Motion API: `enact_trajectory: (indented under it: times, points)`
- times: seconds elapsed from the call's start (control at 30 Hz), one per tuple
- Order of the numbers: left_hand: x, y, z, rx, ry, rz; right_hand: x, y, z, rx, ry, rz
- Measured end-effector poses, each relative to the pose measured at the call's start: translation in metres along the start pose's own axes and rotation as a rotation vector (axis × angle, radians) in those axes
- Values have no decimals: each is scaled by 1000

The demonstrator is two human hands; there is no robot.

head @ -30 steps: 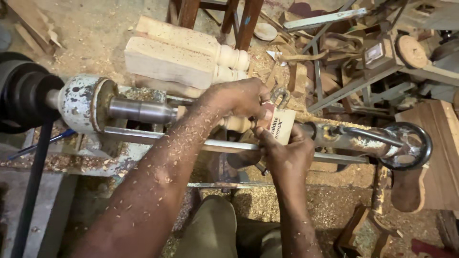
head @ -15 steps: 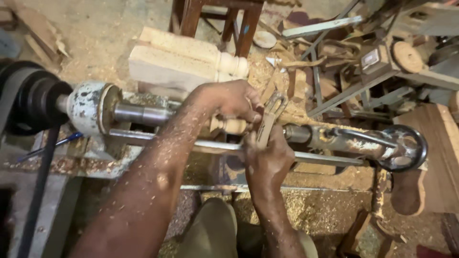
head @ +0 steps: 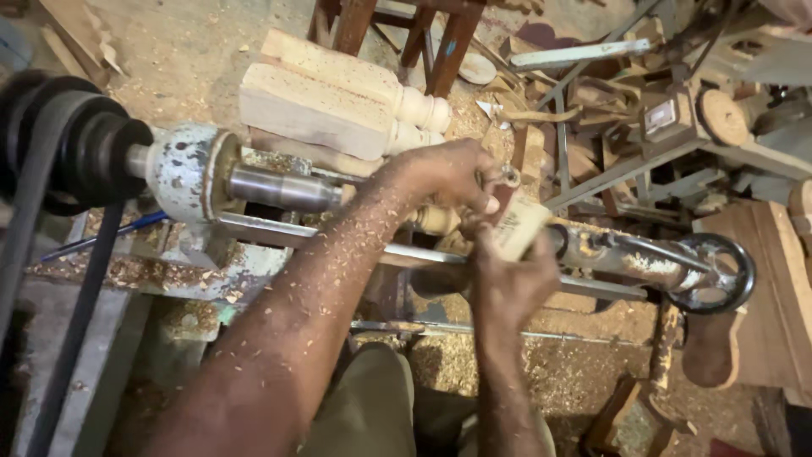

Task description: The person uses sandpaper and chisels to shape and smooth a wooden furniture leg rotating on a lathe.

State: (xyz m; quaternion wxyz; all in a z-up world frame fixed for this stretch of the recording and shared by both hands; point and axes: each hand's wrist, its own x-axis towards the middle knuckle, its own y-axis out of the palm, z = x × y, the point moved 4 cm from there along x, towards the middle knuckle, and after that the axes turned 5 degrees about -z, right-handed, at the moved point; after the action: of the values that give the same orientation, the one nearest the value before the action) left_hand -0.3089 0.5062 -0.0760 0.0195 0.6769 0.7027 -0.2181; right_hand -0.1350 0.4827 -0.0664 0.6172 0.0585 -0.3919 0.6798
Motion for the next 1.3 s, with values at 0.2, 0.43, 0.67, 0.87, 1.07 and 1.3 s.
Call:
enact_trajectory:
  times: [0.2, 0.43, 0.67, 0.87, 1.07, 1.3]
  points:
    - [-4, -14, 6, 76, 64, -44, 5, -1, 6, -159, 65, 110]
    - [1, -6, 14, 174, 66, -26, 3, 1, 4, -15, 109, 111]
    - [22, -4, 4, 250, 149, -159, 17, -5, 5, 65, 475, 246]
    - [-1, -8, -2, 287, -22, -86, 18, -5, 6, 68, 557, 265]
    - [-9, -7, -3, 217, -56, -124, 5, 3, -4, 145, 366, 239]
    - [-33, -39, -20, 271, 121, -468, 3, -2, 11, 13, -30, 88]
